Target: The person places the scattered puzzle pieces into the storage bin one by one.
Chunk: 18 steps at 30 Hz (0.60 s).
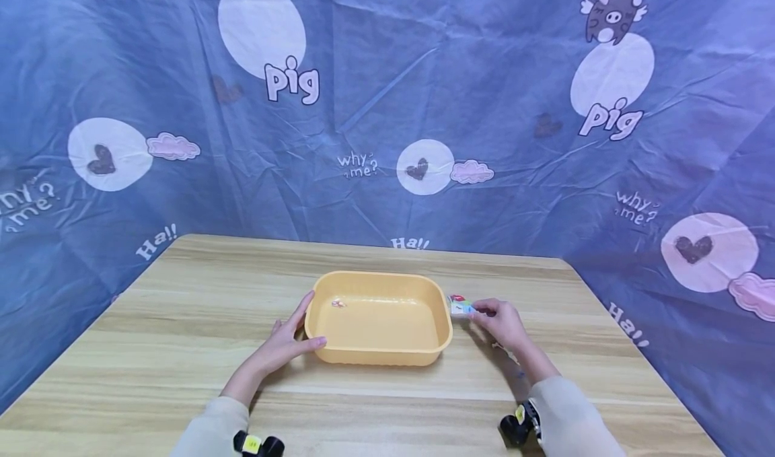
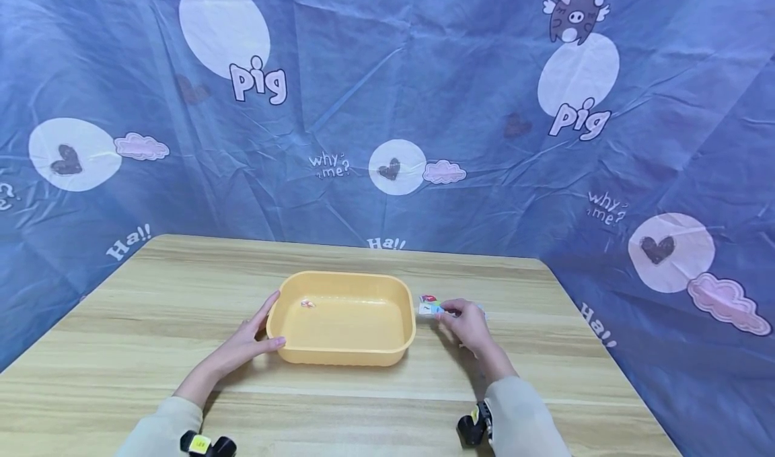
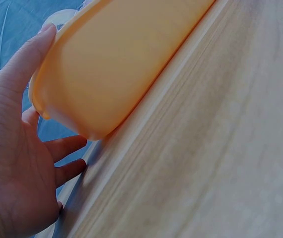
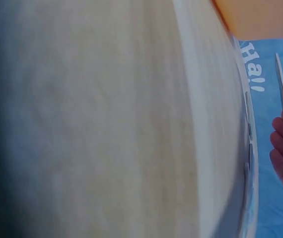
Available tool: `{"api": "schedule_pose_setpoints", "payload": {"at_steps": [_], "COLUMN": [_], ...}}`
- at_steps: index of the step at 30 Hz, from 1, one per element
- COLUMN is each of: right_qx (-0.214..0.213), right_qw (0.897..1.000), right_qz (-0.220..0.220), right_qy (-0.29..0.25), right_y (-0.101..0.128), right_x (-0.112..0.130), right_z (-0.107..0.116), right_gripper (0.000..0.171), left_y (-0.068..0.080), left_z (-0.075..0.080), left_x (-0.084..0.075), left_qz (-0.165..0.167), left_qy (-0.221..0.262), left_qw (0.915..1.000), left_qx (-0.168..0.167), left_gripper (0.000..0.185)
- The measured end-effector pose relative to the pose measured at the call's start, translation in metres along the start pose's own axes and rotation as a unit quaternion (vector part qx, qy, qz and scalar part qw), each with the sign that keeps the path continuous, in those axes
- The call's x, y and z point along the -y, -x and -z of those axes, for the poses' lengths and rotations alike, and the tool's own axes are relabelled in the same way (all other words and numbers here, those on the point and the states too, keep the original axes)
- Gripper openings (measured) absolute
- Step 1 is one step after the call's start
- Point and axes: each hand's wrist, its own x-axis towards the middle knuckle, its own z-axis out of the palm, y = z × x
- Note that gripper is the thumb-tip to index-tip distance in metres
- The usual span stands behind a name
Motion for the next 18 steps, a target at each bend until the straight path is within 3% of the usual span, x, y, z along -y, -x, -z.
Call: {"api": "schedule_pose_setpoints", "payload": {"at_steps": [18], "right_qx": [-0.001], "right_qw": [0.999], "right_qz": [0.025], "right_qy": [-0.026], "right_y": [-0.019], "right_x": [0.029], "right_z": [0.007], "right_gripper": [0.024], "left_y": [0.0], "left_z": [-0.001], "left_x": [-0.001], "left_qz": [-0.001], "left_qy": [-0.003], "left_qw": [1.0], "left_qx": [0.001], "left_gripper": [0.09]}}
